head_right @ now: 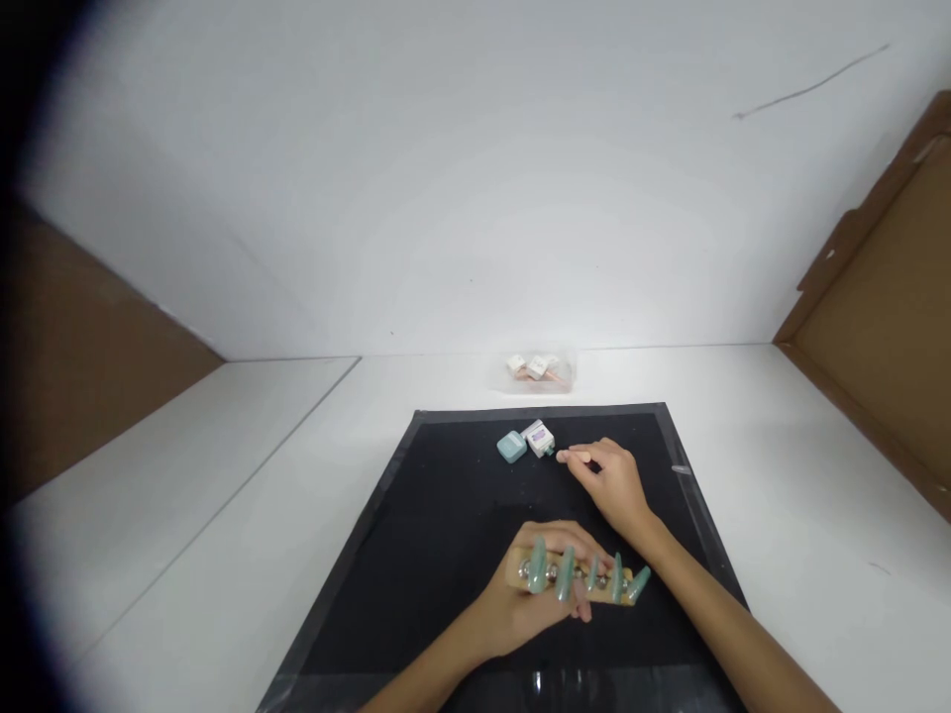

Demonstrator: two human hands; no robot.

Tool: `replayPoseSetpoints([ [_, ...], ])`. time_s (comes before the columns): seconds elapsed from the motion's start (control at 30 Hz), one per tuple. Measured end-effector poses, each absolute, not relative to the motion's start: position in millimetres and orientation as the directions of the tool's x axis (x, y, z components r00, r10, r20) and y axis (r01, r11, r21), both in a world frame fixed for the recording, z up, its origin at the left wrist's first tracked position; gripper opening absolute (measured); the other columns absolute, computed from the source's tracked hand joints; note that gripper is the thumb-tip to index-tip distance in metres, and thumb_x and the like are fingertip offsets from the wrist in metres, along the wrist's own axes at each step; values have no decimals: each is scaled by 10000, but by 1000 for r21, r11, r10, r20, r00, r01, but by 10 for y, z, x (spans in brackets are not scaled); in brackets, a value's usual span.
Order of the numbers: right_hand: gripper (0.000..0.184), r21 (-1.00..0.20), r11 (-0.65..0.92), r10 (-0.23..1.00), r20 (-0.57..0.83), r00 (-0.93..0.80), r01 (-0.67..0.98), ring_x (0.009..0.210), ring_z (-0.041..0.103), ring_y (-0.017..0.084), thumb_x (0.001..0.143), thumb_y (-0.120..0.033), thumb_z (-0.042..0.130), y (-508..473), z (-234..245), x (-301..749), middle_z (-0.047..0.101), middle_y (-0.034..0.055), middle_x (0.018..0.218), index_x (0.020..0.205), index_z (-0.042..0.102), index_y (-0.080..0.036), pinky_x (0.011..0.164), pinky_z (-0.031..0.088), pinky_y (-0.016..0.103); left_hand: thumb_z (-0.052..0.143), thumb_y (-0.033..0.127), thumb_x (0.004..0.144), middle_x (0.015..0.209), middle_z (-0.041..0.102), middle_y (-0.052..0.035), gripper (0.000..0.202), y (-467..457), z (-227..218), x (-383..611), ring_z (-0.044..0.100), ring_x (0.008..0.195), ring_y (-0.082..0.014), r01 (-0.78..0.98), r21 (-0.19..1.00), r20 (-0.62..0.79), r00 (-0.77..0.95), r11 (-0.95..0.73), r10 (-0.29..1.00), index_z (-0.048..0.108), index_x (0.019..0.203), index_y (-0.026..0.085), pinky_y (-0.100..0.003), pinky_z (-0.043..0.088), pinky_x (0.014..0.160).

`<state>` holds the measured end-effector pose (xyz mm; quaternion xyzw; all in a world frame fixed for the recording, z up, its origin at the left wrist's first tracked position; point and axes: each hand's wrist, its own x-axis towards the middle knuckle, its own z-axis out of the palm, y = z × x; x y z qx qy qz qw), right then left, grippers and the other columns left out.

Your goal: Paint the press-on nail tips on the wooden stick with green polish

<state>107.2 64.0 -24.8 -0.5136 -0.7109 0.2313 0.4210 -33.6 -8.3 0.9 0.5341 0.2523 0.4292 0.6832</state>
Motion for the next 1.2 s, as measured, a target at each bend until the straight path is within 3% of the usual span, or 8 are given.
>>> replayPoseSetpoints([
  [0.2, 213, -781, 343, 932, 354, -82, 522, 689, 671, 228, 803, -312, 591, 673, -183, 1044, 779, 29, 759, 680, 757, -261, 691, 480, 352, 761, 310, 610, 715, 644, -70, 240, -85, 30, -320, 606, 528, -136, -303, 951, 102, 492, 60, 864, 596, 616, 136, -241, 510, 481],
  [0.43, 371, -847, 198, 964, 260, 59, 493, 517, 617, 178, 848, -405, 525, 745, -190, 1014, 739, 35, 604, 645, 759, -201, 518, 435, 278, 758, 340, 634, 782, 661, -92, 255, -78, -14, -322, 605, 518, -127, -314, 947, 105, 512, 72, 852, 626, 688, 129, -244, 520, 479],
  [0.8, 526, -850, 67, 967, 185, 176, 522, 440, 560, 157, 832, -513, 500, 890, -226, 982, 651, 40, 458, 497, 719, -172, 472, 378, 263, 729, 306, 651, 739, 654, -91, 209, -69, 35, -291, 638, 602, -169, -295, 955, 128, 491, 26, 862, 616, 668, 131, -233, 509, 489],
  [1.03, 469, -823, 112, 958, 239, 160, 557, 457, 586, 163, 849, -476, 502, 902, -233, 1035, 649, 26, 464, 588, 752, -178, 499, 403, 258, 735, 200, 634, 751, 659, -88, 144, -71, 35, -283, 605, 548, -119, -313, 949, 122, 494, 45, 861, 621, 666, 118, -193, 492, 461],
  [1.2, 393, -792, 293, 940, 341, -10, 536, 631, 671, 190, 883, -391, 460, 858, -222, 1146, 759, 53, 714, 702, 741, -186, 601, 495, 274, 720, 150, 633, 772, 668, -82, 115, -74, 36, -276, 589, 508, -96, -325, 945, 122, 485, 49, 866, 619, 679, 122, -192, 499, 464],
])
